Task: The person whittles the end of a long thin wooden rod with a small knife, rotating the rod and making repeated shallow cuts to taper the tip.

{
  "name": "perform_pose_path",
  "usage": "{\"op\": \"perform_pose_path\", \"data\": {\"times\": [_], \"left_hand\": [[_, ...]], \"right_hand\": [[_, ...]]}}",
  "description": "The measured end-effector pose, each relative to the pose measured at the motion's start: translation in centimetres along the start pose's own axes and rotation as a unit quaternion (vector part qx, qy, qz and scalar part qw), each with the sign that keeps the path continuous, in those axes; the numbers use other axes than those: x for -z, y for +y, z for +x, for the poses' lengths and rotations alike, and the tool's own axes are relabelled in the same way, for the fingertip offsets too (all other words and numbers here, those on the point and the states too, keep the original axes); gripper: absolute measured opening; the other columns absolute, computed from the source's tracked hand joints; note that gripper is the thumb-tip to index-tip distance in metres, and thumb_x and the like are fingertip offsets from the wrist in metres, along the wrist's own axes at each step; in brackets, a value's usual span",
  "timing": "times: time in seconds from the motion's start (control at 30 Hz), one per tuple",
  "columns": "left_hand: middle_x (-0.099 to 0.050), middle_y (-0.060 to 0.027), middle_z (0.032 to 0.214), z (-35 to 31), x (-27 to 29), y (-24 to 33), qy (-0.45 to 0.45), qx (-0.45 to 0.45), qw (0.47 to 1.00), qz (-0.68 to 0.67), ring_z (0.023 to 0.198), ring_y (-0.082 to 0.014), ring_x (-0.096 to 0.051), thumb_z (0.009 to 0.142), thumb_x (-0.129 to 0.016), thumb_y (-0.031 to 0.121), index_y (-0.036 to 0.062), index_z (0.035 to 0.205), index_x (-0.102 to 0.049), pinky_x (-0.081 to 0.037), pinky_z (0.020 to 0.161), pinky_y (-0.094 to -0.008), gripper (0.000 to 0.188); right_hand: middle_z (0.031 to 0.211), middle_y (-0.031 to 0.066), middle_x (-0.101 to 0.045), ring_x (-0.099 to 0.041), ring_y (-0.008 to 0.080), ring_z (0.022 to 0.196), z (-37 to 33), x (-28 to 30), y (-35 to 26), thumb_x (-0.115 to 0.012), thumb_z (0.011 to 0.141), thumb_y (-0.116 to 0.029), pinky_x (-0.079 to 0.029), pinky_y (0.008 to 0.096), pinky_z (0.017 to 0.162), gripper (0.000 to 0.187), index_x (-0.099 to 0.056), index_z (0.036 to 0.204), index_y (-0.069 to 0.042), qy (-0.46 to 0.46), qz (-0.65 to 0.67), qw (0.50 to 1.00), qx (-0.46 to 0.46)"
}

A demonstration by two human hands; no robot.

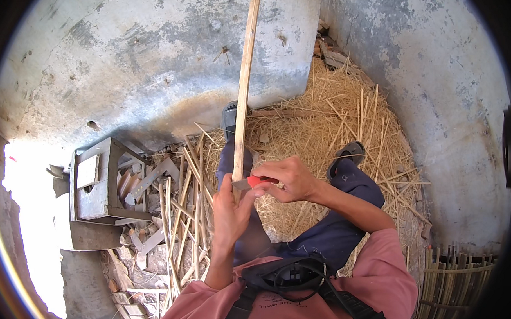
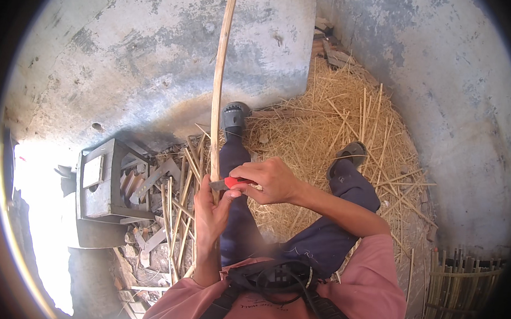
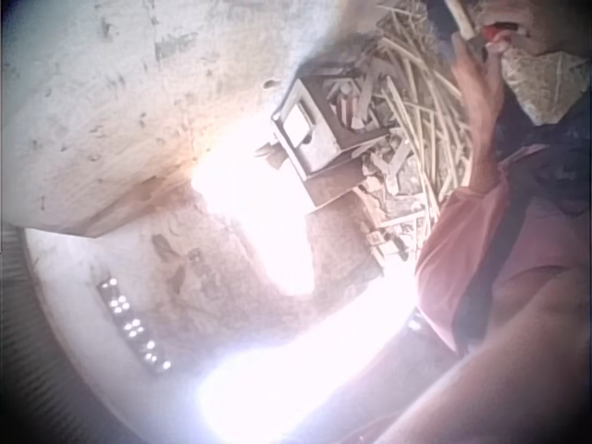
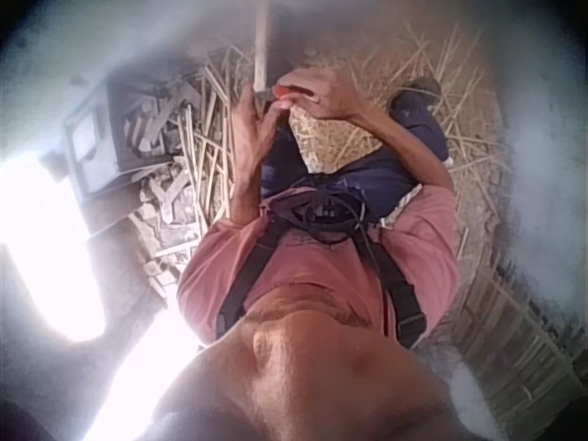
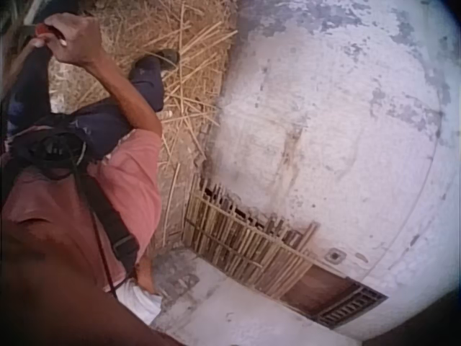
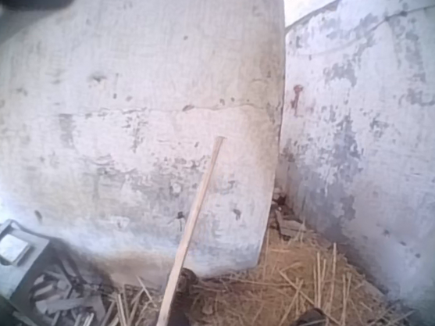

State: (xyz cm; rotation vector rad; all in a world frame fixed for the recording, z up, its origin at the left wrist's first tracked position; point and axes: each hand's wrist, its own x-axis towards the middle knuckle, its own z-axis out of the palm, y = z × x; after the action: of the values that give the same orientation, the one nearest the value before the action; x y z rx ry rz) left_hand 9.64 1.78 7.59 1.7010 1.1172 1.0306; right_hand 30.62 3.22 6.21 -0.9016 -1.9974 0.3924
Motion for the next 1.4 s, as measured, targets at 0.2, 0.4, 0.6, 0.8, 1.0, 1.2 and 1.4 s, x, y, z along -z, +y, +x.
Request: {"op": "perform_pose_path", "data": {"times": [0.2, 0.4, 0.6, 0.8, 1.0, 1.2, 1.4], "left_hand": [[-0.082, -0.0146, 0.095, -0.1, 0.1, 0.6, -0.012, 0.021, 1.0, 0.015, 0.084, -0.0124, -0.073, 0.1, -0.078, 0.015, -0.0081, 0.11, -0.06, -0.056, 0.075, -0.0299, 0.031], [-0.082, -0.015, 0.095, 0.0, -0.1, 1.3, -0.001, 0.011, 1.0, -0.007, 0.082, -0.015, -0.075, 0.101, -0.075, 0.014, -0.008, 0.111, -0.057, -0.056, 0.072, -0.0305, 0.03], [-0.082, -0.0155, 0.094, 0.2, -0.3, 0.7, 0.004, -0.032, 0.999, 0.007, 0.07, -0.0179, -0.075, 0.101, -0.073, 0.01, -0.0087, 0.11, -0.05, -0.053, 0.06, -0.0308, 0.031], [-0.069, -0.0131, 0.069, 0.1, -0.4, -0.3, 0.025, -0.032, 0.999, 0.034, 0.054, -0.0151, -0.057, 0.099, -0.076, 0.013, -0.012, 0.114, -0.055, -0.045, 0.051, -0.0328, 0.036], [-0.062, -0.0121, 0.064, 0.2, -0.6, 1.3, 0.03, 0.001, 0.998, 0.047, 0.052, -0.0156, -0.055, 0.101, -0.076, 0.018, -0.008, 0.111, -0.063, -0.042, 0.05, -0.0345, 0.031], [-0.066, -0.0127, 0.069, 0.5, -0.9, 2.2, 0.037, 0.008, 0.998, 0.045, 0.056, -0.0168, -0.057, 0.101, -0.077, 0.025, -0.0047, 0.104, -0.062, -0.043, 0.052, -0.0345, 0.033], [-0.06, -0.008, 0.066, 0.6, -1.0, 1.3, 0.04, -0.007, 0.999, 0.026, 0.06, -0.0121, -0.047, 0.099, -0.081, 0.029, -0.0031, 0.103, -0.062, -0.039, 0.054, -0.0319, 0.037]], "right_hand": [[0.082, 0.0056, -0.072, -0.069, 0.0287, 0.063, 0.0, -0.3, 0.0, -0.076, 0.096, -0.035, -0.051, 0.0401, 0.053, 0.029, -0.074, 0.111, -0.01, 0.012, -0.015, 1.0, 0.0], [0.081, 0.004, -0.072, -0.068, 0.0273, 0.06, 0.1, -0.3, -0.4, -0.076, 0.096, -0.036, -0.05, 0.0393, 0.051, 0.029, -0.075, 0.11, -0.011, 0.018, -0.036, 0.999, -0.006], [0.081, 0.003, -0.072, -0.068, 0.026, 0.059, 0.0, -0.7, -0.3, -0.077, 0.096, -0.036, -0.05, 0.0384, 0.049, 0.028, -0.075, 0.11, -0.012, 0.03, -0.048, 0.998, -0.007], [0.082, 0.0031, -0.073, -0.069, 0.0258, 0.059, 0.0, -0.8, -0.3, -0.075, 0.097, -0.034, -0.05, 0.0378, 0.049, 0.025, -0.075, 0.11, -0.012, 0.037, -0.063, 0.997, -0.004], [0.086, 0.0066, -0.075, -0.073, 0.028, 0.066, 0.0, -0.8, -0.6, -0.076, 0.096, -0.03, -0.054, 0.0382, 0.054, 0.025, -0.075, 0.11, -0.009, 0.051, -0.053, 0.997, -0.033], [0.088, 0.0105, -0.076, -0.074, 0.0299, 0.069, 0.2, 0.0, 0.0, -0.079, 0.091, -0.022, -0.056, 0.0381, 0.057, 0.025, -0.075, 0.11, -0.006, 0.024, -0.044, 0.998, -0.033], [0.086, 0.008, -0.076, -0.072, 0.0297, 0.069, 0.4, 0.3, 0.0, -0.075, 0.096, -0.027, -0.054, 0.0399, 0.057, 0.022, -0.075, 0.109, -0.01, 0.011, -0.036, 0.999, -0.023]]}}
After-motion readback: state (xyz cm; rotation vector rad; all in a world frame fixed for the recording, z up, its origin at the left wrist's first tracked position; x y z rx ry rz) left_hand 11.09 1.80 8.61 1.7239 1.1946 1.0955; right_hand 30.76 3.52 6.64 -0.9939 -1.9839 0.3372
